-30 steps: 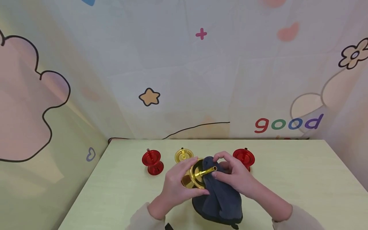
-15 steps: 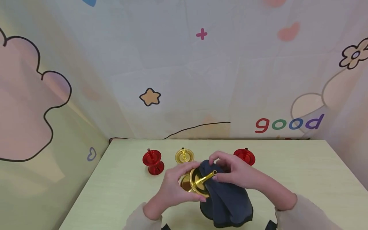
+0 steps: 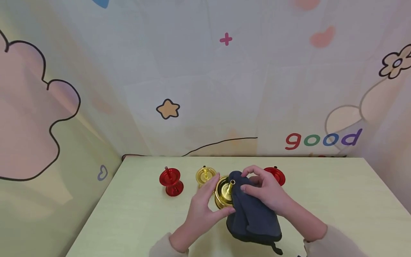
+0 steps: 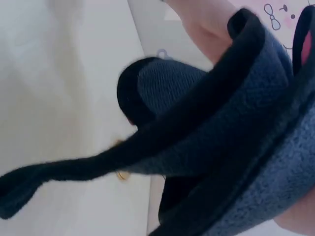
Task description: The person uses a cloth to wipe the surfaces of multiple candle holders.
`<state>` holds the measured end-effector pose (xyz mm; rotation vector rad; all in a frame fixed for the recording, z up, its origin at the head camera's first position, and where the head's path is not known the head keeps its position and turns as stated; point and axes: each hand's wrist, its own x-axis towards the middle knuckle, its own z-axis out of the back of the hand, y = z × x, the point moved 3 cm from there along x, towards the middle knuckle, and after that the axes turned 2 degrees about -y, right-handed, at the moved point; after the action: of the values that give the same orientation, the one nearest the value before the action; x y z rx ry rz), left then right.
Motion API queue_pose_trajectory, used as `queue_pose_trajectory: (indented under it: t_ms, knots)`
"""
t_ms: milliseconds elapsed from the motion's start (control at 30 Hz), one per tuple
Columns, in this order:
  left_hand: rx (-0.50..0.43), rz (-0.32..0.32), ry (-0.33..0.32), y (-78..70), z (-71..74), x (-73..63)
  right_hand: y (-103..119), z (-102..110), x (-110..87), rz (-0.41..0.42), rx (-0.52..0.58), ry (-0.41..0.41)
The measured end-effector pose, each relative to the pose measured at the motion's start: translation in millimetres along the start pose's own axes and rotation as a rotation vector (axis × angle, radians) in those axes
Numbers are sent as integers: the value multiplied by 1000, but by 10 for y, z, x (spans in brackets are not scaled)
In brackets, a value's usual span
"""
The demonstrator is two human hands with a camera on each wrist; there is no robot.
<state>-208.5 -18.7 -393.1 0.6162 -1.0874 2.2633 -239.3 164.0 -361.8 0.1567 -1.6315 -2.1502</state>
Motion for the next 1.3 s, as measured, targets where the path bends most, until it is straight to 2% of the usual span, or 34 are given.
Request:
queue_pose_trajectory:
  t_ms: [100,133,300,400,867,1000,1067,1133,1200,1300]
  knots:
    - [70,41,39,-9,-17,26,-33,-35,-10,-58,14,-43]
    - [91,32,43,-13,-15,37,-37,-43,-13,-69,18,-49]
    - [203,-100,44,-36,33,106,-49,-34,-26,-74,-36,-34]
    - [232,-148,74,-39,71,136,-45,-24,-27,-50,-97,1]
    - [95,-206,334,-76,268,239,102,-71,-3,217,-307,219]
    - [72,-186,362,-42,278,215,112,-74,-17,231,-285,264]
    - [41,-157,347,-21,275,190,97,-58,-30,226,-258,234]
    - [-10,-99,317,6,269,155,65,-28,-50,207,-242,164]
    - [-62,-10,268,41,266,122,15,14,-79,177,-219,66]
    - [-116,121,148,111,278,88,-80,99,-138,98,-141,-109]
